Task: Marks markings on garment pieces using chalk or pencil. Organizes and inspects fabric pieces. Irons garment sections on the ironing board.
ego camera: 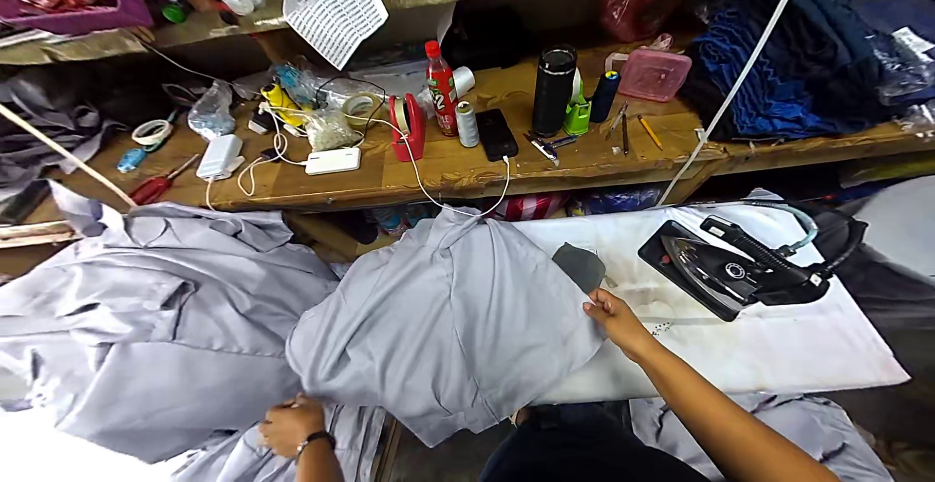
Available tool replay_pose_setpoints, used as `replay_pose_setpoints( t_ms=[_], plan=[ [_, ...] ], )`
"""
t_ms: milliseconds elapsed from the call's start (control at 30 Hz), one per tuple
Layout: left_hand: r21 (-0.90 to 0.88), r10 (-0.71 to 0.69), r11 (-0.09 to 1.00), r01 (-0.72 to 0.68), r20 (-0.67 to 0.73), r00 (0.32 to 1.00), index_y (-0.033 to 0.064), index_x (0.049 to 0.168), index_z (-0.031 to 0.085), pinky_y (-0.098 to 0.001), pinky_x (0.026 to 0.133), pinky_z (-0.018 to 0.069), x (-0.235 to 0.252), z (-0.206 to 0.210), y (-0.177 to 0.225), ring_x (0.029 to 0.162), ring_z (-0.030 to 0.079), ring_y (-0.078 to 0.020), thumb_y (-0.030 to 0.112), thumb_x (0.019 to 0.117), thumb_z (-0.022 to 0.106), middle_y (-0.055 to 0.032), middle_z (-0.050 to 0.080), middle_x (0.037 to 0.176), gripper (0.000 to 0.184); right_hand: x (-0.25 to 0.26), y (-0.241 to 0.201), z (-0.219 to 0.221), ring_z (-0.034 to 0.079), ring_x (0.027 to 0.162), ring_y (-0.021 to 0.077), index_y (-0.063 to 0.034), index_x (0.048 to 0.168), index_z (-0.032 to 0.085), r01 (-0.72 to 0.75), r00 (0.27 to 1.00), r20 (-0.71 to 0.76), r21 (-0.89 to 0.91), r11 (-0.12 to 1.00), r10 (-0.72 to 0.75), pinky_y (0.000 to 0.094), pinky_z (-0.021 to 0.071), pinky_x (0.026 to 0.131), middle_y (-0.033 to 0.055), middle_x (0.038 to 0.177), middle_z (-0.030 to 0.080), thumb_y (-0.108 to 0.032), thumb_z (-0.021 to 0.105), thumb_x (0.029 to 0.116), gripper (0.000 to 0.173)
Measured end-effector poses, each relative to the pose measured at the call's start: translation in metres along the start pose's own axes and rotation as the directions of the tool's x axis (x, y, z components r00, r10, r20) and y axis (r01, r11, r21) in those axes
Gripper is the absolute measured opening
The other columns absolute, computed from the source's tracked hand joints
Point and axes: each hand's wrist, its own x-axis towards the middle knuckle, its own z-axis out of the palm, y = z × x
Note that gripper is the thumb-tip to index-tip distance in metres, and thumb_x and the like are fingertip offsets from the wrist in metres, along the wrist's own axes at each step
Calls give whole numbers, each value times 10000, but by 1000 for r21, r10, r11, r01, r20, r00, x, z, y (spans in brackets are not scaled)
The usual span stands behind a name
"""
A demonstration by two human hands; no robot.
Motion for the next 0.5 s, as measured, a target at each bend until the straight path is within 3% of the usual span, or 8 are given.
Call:
replay_pose_setpoints(
  t_ms=[67, 133, 167, 233, 267, 333, 400, 500],
  plan=[
    [-207, 195, 957, -202, -53, 979, -172, 1306, 535, -659, 1111, 365, -46, 11, 24, 1318, 459, -593, 250, 999, 619, -444, 493, 1361, 528, -4, 21, -14, 557, 778, 140, 53, 1079, 605, -135, 990, -31, -1, 991, 135, 327, 490, 740, 100, 882, 581, -62, 555, 1034, 133],
    [-405, 459, 819, -407, 36, 888, -173, 1269, 546, -607, 1003, 475, -114, 24, 69, 1156, 584, -524, 224, 970, 673, -406, 568, 1261, 513, -10, 33, -22, 572, 755, 136, 17, 1028, 599, -251, 965, -54, 64, 966, 255, 327, 505, 704, 86, 868, 585, -74, 547, 1047, 106],
    [-498, 582, 741, -451, 139, 801, -153, 1274, 543, -561, 936, 531, -156, 31, 94, 1080, 635, -460, 224, 950, 702, -362, 603, 1229, 522, -14, 34, -25, 586, 734, 132, -1, 1007, 599, -282, 956, -46, 107, 953, 288, 322, 518, 682, 74, 847, 595, -83, 540, 1051, 110],
    [-634, 800, 585, -505, 349, 489, -90, 1322, 538, -491, 919, 561, -237, 50, 137, 1067, 666, -350, 310, 879, 783, -264, 627, 1276, 645, -17, 30, -26, 612, 709, 126, -22, 988, 604, -306, 950, 7, 197, 931, 311, 314, 538, 661, 59, 816, 618, -82, 525, 1051, 118],
    [-662, 863, 506, -553, 382, 331, -48, 1346, 553, -482, 933, 565, -273, 61, 156, 1093, 670, -318, 399, 811, 839, -222, 629, 1316, 754, -17, 26, -25, 623, 697, 124, -27, 975, 605, -310, 950, 47, 245, 919, 308, 309, 547, 654, 52, 797, 628, -75, 518, 1050, 124],
    [-653, 929, 344, -675, 343, 141, 12, 1394, 557, -494, 933, 566, -333, 83, 185, 1146, 659, -311, 559, 686, 878, -191, 618, 1364, 951, -18, 12, -25, 642, 674, 123, -44, 954, 584, -331, 943, 144, 344, 879, 299, 298, 557, 633, 44, 769, 649, -63, 486, 1055, 142],
    [-582, 921, 334, -742, 370, 125, 34, 1425, 546, -534, 910, 568, -365, 93, 205, 1171, 654, -366, 407, 741, 861, -211, 605, 1372, 839, -19, -2, -32, 670, 639, 138, -50, 987, 548, -371, 926, 217, 386, 844, 308, 295, 577, 563, 57, 783, 666, -80, 436, 1085, 152],
    [-531, 833, 524, -666, 484, 269, 41, 1308, 656, -596, 909, 552, -371, 86, 223, 1120, 682, -392, 36, 870, 661, -212, 674, 1267, 438, -17, 7, -51, 659, 657, 184, 1, 1132, 563, -348, 936, 59, 292, 891, 346, 343, 566, 555, 117, 918, 658, -123, 440, 1089, 180]
  ],
)
